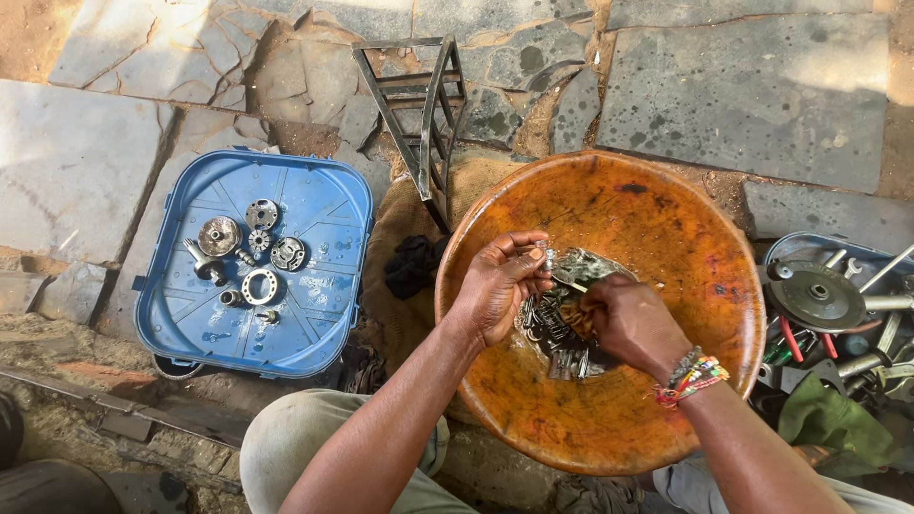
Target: The person cleans various mechanical gears and small engine components by hand in a bowl of dark fluid, using a small brush and a cloth to wipe down the parts one at a time.
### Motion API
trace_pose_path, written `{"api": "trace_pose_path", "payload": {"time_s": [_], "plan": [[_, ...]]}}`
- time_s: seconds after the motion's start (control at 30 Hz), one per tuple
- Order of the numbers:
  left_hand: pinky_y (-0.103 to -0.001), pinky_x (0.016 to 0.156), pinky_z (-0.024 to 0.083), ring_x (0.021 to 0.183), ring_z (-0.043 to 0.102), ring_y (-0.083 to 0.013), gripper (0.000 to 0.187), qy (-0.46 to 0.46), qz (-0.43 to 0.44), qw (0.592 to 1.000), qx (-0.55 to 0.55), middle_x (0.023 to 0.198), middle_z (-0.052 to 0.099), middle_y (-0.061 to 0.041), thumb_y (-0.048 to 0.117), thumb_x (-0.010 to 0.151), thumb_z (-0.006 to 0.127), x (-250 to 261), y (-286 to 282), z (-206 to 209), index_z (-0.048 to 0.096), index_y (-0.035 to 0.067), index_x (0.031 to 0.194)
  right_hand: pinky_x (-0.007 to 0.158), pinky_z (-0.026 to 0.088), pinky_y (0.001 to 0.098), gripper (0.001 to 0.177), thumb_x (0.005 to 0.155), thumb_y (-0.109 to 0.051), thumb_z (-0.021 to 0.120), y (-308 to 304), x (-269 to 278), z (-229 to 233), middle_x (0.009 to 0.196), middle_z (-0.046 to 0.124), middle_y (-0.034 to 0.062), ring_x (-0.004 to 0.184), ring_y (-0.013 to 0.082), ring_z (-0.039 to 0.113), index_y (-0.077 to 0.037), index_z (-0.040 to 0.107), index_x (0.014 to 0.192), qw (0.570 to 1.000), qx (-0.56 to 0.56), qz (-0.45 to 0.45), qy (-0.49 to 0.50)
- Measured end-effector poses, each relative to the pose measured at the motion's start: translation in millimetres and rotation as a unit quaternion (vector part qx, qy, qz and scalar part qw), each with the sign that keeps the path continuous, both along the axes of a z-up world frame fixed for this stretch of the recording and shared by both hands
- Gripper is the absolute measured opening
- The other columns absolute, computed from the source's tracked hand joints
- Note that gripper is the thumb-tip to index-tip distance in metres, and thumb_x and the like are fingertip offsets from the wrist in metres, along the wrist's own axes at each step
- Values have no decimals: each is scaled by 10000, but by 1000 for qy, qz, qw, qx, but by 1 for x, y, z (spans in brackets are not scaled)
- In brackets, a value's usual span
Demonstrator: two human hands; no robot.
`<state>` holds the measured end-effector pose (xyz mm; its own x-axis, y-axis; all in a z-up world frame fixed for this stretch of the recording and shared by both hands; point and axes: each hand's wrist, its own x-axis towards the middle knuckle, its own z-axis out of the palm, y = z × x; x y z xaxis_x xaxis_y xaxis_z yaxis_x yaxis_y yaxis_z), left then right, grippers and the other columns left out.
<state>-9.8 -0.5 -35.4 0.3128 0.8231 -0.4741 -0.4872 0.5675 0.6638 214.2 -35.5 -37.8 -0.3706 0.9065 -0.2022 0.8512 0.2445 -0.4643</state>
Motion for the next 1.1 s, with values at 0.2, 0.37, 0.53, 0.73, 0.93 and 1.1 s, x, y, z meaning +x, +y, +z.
{"api": "trace_pose_path", "payload": {"time_s": [0.2,0.37,0.53,0.73,0.93,1.1], "plan": [[-344,762,635,862,670,-197,269,-31,28,999,-22,997,613,-119,105,1019,623,4,2,-10,588,17,1272,740,651,333,549,818,-47,686,-20,-31,14,1316,606,148,1019,324,685,-141,631,1355,977,-183,-60,-93],[-335,749,634,847,667,-187,232,-16,26,998,-49,960,618,-118,118,1037,609,4,-1,-21,617,14,1245,736,626,289,331,857,35,599,-22,-12,-6,1075,745,138,839,250,732,-91,748,1125,999,-13,-29,32],[-325,735,627,831,652,-176,229,-4,28,998,-52,959,609,-103,124,1048,585,3,-1,-26,626,13,1244,516,558,299,204,964,-107,633,5,1,13,985,756,123,562,192,677,-105,742,1136,978,-91,-187,4],[-328,744,626,839,647,-185,227,6,22,997,-71,1002,577,-95,128,1050,572,5,0,-27,614,31,1251,406,501,273,304,971,-151,621,6,-6,17,910,746,103,442,133,599,-188,700,1262,966,-179,-186,-21],[-325,730,624,825,640,-184,259,27,16,996,-78,1035,580,-72,144,1024,587,6,-1,-20,598,27,1254,485,494,265,229,969,-21,578,19,20,4,872,760,133,591,165,585,-56,755,1110,878,-235,-342,240],[-315,716,609,821,624,-161,276,55,14,997,-60,993,566,-96,158,1027,628,5,-1,-25,615,30,1272,661,601,310,331,928,84,556,24,40,-11,1047,724,203,759,233,682,20,656,1238,823,-210,-398,345]]}}
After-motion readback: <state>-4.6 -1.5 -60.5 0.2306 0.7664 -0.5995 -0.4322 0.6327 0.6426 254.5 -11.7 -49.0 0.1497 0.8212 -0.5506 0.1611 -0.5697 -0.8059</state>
